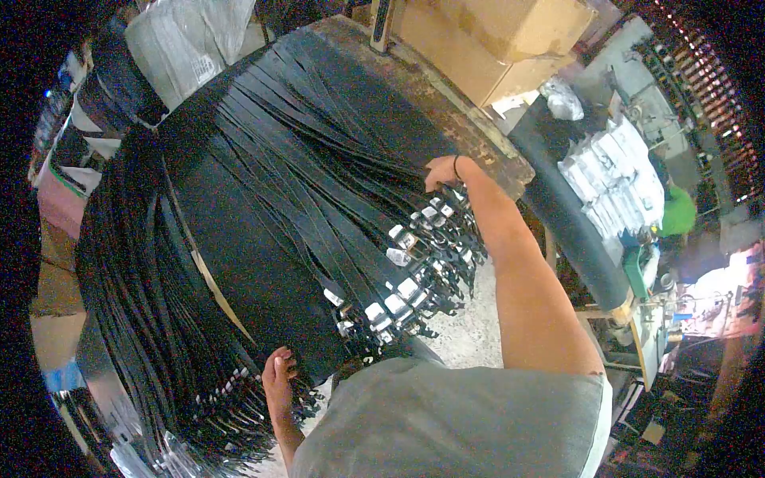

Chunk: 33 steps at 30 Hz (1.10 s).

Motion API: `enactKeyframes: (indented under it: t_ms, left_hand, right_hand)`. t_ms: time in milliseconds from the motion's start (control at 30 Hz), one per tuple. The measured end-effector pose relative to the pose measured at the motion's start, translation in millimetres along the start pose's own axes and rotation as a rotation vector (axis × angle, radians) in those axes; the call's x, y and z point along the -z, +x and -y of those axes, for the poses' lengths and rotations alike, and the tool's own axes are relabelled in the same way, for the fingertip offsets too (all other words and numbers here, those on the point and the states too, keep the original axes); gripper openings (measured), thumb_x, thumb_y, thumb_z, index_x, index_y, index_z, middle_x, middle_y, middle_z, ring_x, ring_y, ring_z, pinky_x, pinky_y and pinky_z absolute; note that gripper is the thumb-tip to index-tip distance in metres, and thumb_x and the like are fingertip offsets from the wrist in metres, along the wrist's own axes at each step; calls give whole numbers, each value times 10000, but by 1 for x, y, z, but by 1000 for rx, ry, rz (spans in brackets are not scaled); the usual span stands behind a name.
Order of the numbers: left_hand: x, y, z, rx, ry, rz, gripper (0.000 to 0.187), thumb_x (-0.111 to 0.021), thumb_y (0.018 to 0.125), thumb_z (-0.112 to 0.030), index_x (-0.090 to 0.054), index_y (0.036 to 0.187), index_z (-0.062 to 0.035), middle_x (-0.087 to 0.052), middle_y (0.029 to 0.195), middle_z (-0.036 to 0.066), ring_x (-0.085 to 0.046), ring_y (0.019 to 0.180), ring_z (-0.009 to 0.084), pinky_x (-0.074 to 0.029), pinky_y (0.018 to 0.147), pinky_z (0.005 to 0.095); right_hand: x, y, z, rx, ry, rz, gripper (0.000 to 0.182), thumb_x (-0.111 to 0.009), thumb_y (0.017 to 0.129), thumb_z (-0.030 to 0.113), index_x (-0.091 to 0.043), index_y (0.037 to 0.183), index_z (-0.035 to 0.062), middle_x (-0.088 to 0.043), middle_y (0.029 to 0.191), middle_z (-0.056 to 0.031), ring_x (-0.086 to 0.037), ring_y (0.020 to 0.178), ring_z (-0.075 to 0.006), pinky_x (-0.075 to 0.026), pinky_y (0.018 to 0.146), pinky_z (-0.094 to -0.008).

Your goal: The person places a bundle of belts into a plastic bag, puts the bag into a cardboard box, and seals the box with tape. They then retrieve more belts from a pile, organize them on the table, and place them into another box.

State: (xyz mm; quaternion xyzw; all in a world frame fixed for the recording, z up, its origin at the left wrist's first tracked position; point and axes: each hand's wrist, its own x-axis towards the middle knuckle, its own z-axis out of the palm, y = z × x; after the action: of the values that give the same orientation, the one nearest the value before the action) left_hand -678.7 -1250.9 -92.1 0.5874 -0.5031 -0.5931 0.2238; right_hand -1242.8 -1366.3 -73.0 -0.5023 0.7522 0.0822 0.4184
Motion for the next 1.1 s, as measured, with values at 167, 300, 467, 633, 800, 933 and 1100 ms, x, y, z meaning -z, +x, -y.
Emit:
enactKeyframes:
  t_ms: [167,300,467,633,800,933,1100]
  left_hand:
    - [-1,-10,-8,51,-9,-55,379,-430,943,-303,-553,1154,-13,-603,1028,96,-578,876,170,-464,709,289]
    - [1,-12,0,82,-17,-81,372,-429,946,-291,-547,1159,-10,-592,1057,98,-573,855,154,-459,698,273]
    - [-2,-17,1,111,8,-60,363,-420,951,-281,-546,1157,-11,-587,1070,97,-568,856,149,-453,693,265]
    - [-8,-17,-1,109,43,-40,367,-423,950,-291,-547,1158,-15,-587,1080,100,-565,862,152,-450,694,266]
    - [-7,-13,1,116,45,-27,365,-430,949,-287,-543,1165,-16,-586,1081,101,-564,868,153,-450,698,269]
    - [-4,-15,2,103,57,-32,362,-436,948,-280,-538,1171,-14,-585,1077,98,-563,866,151,-451,704,268]
    - [-9,-15,-7,131,79,-20,360,-438,947,-273,-537,1172,-11,-587,1081,93,-564,854,149,-452,704,267]
  right_hand:
    - [31,42,-27,-83,57,241,266,-669,653,174,-646,880,39,-631,687,-64,-589,619,-160,-475,627,-308]
    - [35,41,-16,-85,-302,113,280,-675,653,320,-690,780,71,-658,931,-112,-604,867,-280,-450,753,-426]
    - [3,33,-21,-149,-293,55,709,-702,605,342,-507,1210,27,-493,1291,-129,-504,1136,-308,-427,913,-461]
    - [-9,32,-25,-156,-168,52,657,-708,591,243,-505,1157,-24,-574,1095,-190,-557,980,-296,-453,816,-389]
    - [-21,62,-60,79,38,22,632,-711,593,240,-508,1136,-8,-586,1024,-193,-558,946,-297,-447,822,-410]
    - [-21,20,-27,-5,-116,-347,611,-705,575,222,-530,1116,-2,-610,951,-172,-570,891,-290,-456,785,-409]
    - [-9,16,-17,-25,-49,6,450,-672,566,215,-590,947,-9,-588,732,-130,-569,687,-268,-451,603,-406]
